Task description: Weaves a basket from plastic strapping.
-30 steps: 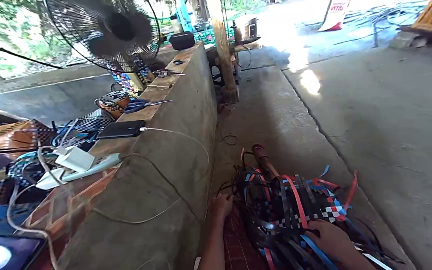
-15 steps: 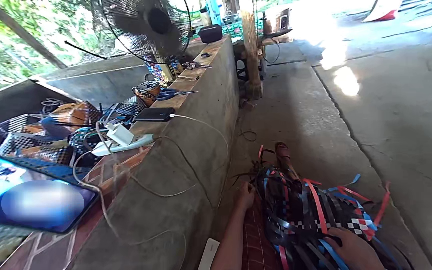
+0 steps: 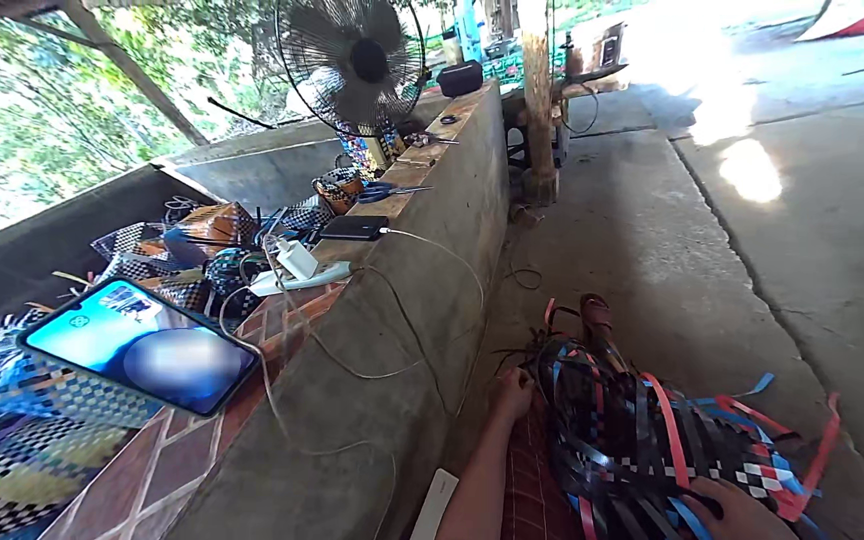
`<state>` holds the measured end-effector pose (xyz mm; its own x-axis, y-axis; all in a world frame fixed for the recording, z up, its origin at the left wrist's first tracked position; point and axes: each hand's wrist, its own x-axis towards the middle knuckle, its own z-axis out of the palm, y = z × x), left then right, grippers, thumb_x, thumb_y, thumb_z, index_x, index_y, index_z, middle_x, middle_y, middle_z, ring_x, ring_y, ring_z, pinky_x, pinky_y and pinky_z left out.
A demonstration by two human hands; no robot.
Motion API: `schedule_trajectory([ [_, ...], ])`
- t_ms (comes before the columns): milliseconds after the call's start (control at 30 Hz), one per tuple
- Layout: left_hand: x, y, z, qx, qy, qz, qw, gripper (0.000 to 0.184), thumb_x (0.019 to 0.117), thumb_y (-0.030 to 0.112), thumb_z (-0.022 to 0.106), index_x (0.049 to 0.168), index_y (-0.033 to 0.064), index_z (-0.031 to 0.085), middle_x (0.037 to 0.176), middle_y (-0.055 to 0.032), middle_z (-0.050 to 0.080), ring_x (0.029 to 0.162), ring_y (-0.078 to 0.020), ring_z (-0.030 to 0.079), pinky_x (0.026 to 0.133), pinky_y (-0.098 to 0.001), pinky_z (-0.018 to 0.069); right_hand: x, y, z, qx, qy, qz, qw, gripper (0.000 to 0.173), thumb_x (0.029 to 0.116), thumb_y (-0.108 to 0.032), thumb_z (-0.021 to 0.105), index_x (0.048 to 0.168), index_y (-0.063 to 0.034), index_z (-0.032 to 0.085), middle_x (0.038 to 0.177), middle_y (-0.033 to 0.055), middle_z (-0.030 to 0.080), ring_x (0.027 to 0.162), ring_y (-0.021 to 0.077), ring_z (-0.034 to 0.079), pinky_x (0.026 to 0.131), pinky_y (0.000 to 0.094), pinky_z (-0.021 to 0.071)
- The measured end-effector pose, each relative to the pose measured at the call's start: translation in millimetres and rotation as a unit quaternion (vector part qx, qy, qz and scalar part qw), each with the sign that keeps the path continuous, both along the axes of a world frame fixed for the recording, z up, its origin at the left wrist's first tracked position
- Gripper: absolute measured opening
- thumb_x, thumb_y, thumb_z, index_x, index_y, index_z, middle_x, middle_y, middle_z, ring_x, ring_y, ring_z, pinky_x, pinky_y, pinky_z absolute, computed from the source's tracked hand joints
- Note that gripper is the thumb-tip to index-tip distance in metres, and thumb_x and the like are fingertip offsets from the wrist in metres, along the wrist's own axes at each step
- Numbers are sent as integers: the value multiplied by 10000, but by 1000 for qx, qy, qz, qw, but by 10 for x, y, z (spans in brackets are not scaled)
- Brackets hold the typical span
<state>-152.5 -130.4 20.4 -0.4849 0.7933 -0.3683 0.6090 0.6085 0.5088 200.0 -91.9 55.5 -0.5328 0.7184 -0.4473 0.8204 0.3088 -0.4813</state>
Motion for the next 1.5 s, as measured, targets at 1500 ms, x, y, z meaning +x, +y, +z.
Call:
schedule_trajectory([
  [1500,-143,278,-90,-98,11,-63,993,470,1105,429,379,1308,138,688,1412,-128,623,1338,-309,570,1097,-587,440,20,-43,22,-7,0,-16,1000,343,1037,-285,594,1212,-18,721,1286,245,661,1256,419,597,1053,597,446],
])
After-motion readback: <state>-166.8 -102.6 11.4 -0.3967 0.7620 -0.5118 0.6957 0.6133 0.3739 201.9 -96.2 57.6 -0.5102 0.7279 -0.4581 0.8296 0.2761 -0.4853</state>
